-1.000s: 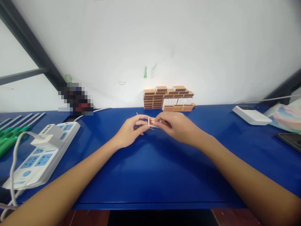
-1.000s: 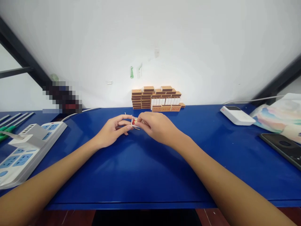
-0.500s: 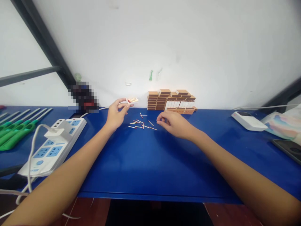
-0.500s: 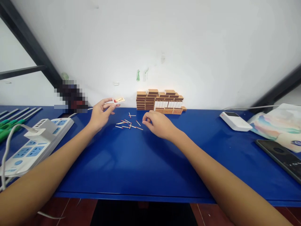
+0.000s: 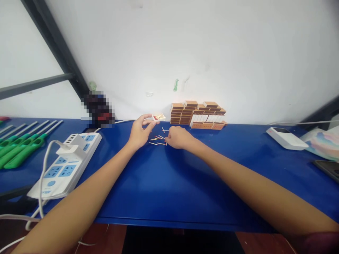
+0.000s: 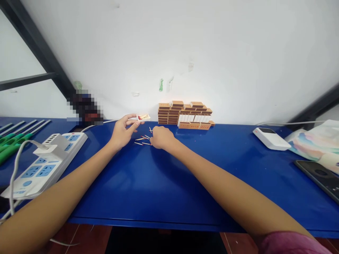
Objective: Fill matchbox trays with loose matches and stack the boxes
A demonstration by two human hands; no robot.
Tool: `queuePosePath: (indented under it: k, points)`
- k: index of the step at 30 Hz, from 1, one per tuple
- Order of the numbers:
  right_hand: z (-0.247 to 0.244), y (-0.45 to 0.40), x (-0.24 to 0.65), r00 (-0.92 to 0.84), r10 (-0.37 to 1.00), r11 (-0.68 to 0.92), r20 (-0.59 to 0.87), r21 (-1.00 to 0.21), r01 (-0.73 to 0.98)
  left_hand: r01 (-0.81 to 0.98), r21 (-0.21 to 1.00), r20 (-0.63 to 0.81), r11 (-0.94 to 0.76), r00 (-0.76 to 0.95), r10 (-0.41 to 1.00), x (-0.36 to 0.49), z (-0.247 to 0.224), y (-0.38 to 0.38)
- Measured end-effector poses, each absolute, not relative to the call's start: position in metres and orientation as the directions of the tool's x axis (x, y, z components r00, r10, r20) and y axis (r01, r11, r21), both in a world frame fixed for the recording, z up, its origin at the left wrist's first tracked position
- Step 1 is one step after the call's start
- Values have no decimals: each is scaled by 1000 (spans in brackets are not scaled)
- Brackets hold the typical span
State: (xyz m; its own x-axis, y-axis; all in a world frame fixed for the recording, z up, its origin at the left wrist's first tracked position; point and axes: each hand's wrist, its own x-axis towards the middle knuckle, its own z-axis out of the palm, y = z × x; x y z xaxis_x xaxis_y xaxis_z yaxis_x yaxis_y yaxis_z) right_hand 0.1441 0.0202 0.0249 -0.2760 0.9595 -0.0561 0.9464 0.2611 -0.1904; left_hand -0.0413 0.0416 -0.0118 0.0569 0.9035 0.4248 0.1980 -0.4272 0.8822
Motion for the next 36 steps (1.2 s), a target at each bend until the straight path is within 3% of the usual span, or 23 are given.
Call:
queuePosePath:
  k: [5, 11, 17, 27, 33, 36]
  points:
    - [33, 26, 152, -323, 941, 299, -96, -207, 932, 203, 884, 418, -422, 64, 906, -41, -11, 40]
    - [32, 19, 167, -545, 838, 527, 2, -261, 809, 201, 878, 426, -434, 81, 901, -41, -14, 41]
    - [19, 13, 171, -499, 863, 505, 80, -205, 839, 216, 870, 432, -444, 102, 896, -41, -15, 41]
    - [25, 4, 168, -476, 876, 457, -75, -185, 870, 204, 878, 420, -433, 107, 901, -39, -14, 38]
    - [31, -3, 185, -490, 872, 478, -16, -195, 856, 223, 871, 395, -437, 210, 894, -35, -11, 29]
    - [37, -5, 200, -476, 873, 486, 105, -263, 834, 238, 866, 375, -439, 271, 886, -31, -8, 22]
